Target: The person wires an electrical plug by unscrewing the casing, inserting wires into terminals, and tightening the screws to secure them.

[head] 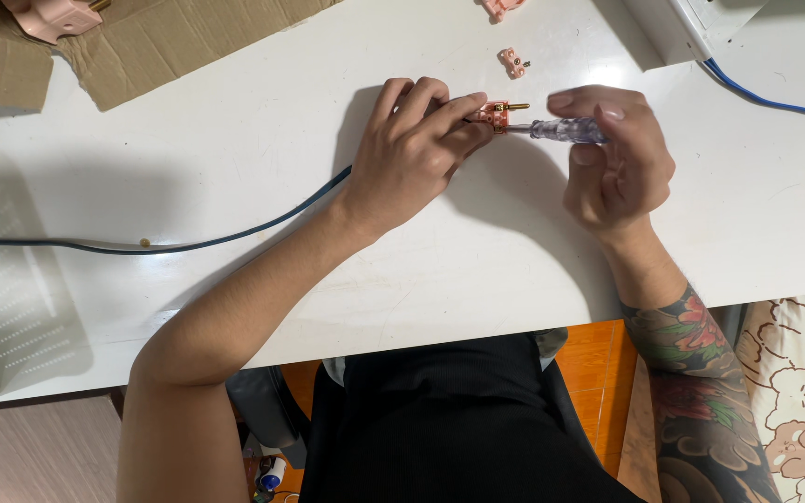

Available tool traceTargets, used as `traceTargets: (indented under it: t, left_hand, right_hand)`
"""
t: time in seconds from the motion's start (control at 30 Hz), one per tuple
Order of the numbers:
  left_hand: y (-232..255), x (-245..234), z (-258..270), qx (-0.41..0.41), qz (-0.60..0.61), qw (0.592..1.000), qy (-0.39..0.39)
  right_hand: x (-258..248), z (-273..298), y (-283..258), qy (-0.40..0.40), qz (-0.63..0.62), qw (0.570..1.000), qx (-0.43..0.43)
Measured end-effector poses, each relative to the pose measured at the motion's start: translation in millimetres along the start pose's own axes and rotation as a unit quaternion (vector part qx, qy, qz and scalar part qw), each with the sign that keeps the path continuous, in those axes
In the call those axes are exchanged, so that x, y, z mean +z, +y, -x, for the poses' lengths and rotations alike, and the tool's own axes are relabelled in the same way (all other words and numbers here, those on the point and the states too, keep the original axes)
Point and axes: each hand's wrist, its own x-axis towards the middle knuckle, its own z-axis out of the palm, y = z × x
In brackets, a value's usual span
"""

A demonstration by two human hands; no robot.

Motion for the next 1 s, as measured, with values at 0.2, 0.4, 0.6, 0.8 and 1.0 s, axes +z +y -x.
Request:
traceTargets:
  t: [0.2,0.4,0.6,0.8,1.0]
  left_hand:
    - [0,-1,0,0.002,-0.001,1.000,-0.006]
    - [0,-2,-1,-0.005,0.011,1.000,-0.007]
    - [-3,0,3,0.006,-0.001,1.000,-0.012]
    - [2,-5,-3,-0.008,-0.002,1.000,-0.019]
    - [-4,4,7,0.008,0.004,1.000,-0.021]
  right_hand:
    - [-1,0,15,0.041,0.057,0.997,-0.038]
    - [2,-7,8,0.019,0.027,0.997,-0.067]
    - [0,-6,5,0.028,0.093,0.994,-0.057]
    - [4,-4,10,0.043,0.026,0.996,-0.069]
    - [1,-3,9,0.032,0.064,0.995,-0.065]
